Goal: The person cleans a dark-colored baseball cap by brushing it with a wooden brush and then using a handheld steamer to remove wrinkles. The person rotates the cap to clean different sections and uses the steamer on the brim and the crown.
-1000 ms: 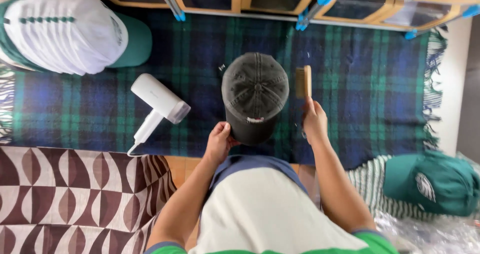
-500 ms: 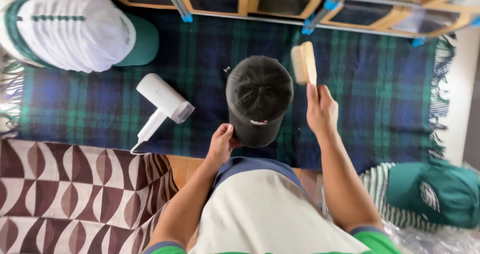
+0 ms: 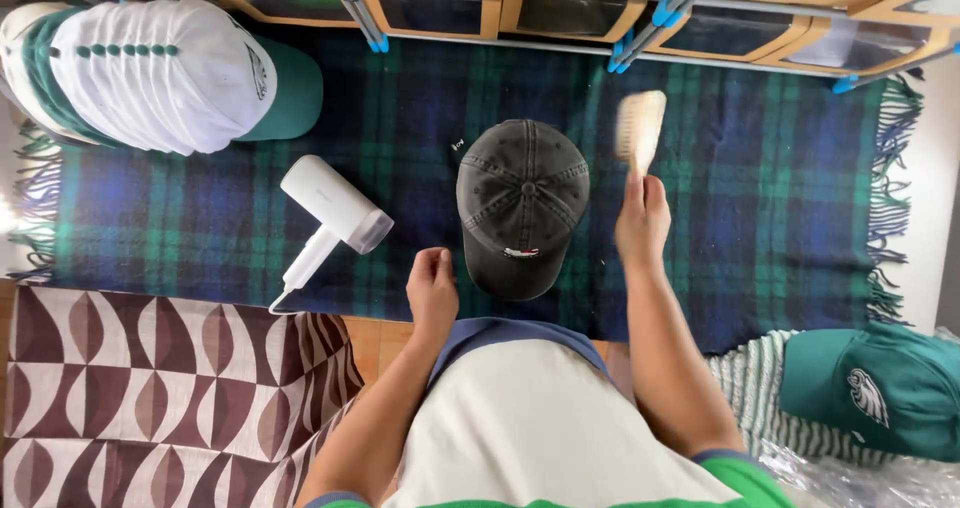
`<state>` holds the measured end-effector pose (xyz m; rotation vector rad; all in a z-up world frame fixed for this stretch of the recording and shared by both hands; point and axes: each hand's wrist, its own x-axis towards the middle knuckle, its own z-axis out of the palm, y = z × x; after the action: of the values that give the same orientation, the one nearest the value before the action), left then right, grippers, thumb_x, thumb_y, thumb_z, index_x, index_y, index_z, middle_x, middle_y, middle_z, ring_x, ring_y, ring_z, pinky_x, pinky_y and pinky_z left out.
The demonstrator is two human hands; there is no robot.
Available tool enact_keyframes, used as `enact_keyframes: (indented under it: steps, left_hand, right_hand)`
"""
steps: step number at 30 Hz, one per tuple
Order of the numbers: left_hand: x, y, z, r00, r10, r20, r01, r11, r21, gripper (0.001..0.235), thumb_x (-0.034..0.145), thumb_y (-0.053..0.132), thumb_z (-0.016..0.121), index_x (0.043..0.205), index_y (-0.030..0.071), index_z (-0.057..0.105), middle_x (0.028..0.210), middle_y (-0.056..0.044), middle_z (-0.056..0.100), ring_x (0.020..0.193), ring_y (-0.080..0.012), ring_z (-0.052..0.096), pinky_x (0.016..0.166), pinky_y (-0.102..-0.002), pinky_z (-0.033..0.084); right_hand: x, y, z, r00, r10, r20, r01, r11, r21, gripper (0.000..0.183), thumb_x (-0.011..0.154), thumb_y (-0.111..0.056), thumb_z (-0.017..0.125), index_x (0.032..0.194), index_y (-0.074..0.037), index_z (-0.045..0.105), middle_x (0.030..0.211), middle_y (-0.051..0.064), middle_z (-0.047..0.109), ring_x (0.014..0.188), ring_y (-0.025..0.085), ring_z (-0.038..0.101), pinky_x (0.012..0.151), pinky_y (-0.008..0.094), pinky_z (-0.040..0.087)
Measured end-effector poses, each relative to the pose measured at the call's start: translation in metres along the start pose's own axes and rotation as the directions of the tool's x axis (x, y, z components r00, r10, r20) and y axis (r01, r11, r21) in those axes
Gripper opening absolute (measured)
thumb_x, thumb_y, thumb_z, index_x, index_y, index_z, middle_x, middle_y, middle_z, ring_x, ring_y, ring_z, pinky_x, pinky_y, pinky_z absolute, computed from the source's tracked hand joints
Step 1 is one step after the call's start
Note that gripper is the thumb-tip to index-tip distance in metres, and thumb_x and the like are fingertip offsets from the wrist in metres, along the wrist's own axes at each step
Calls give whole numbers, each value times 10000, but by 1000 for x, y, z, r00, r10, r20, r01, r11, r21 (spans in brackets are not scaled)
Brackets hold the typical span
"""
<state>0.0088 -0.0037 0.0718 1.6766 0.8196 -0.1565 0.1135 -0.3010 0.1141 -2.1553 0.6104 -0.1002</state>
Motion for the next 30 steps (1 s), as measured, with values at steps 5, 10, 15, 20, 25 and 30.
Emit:
enact_keyframes:
  steps: [5, 10, 15, 20, 25, 30]
  left_hand:
    - [-71, 106, 11, 889, 336, 311, -245, 923, -298, 315, 1029, 98, 608, 1340, 48, 603, 940, -147, 703, 839, -226, 684, 763, -389, 586]
    - [-58, 131, 34, 842, 417, 343, -344, 904, -254, 145, 1024, 122, 648, 1154, 59, 662, 818, -89, 673, 774, -126, 586, 610, -348, 551]
    - [-18, 198, 1, 770, 357, 529, -557, 781, 283, 300, 1049, 367, 551, 944, 130, 702, 759, -55, 752, 713, -301, 731, 559, -455, 595]
    - [29, 227, 13, 680, 364, 636, -730, 407, 548, 448, 1037, 467, 442, 935, 91, 663, 814, -187, 722, 808, -445, 724, 715, -572, 572]
    - [101, 190, 19, 884, 308, 351, -463, 475, 748, 456, 1017, 575, 458, 1003, 172, 672, 920, -118, 748, 937, -382, 744, 815, -531, 593]
    - [-9, 152, 16, 529, 821, 214, -732, 314, 604, 266, 1035, 348, 553, 899, 120, 572, 608, -36, 575, 523, -284, 646, 432, -399, 503]
  right_hand:
    - [-91, -51, -5, 766, -635, -103, 643, 750, 157, 151, 977, -102, 748, 1010, -17, 628, 934, 177, 677, 782, 382, 683, 689, 409, 556]
    - [-122, -75, 8, 607, -795, -3, 767, 585, 262, 437, 942, 12, 652, 1357, 111, 560, 1079, 252, 637, 870, 414, 650, 748, 437, 569]
    - [-101, -68, -11, 688, -724, -38, 717, 672, 186, 300, 914, -59, 752, 1203, 22, 747, 1082, 185, 631, 987, 339, 667, 786, 412, 564]
    - [-71, -51, -10, 777, -629, 11, 625, 774, 103, 151, 990, -31, 694, 1123, 25, 738, 1020, 157, 647, 908, 347, 674, 721, 417, 563]
    - [-42, -39, -3, 793, -608, 14, 607, 793, 50, 90, 1013, -55, 702, 1087, -16, 733, 1008, 103, 645, 905, 316, 679, 699, 390, 565]
    - [-25, -62, 7, 825, -565, 21, 555, 816, 163, 183, 1087, -79, 586, 1215, 20, 672, 1095, 175, 627, 1047, 379, 641, 833, 460, 555]
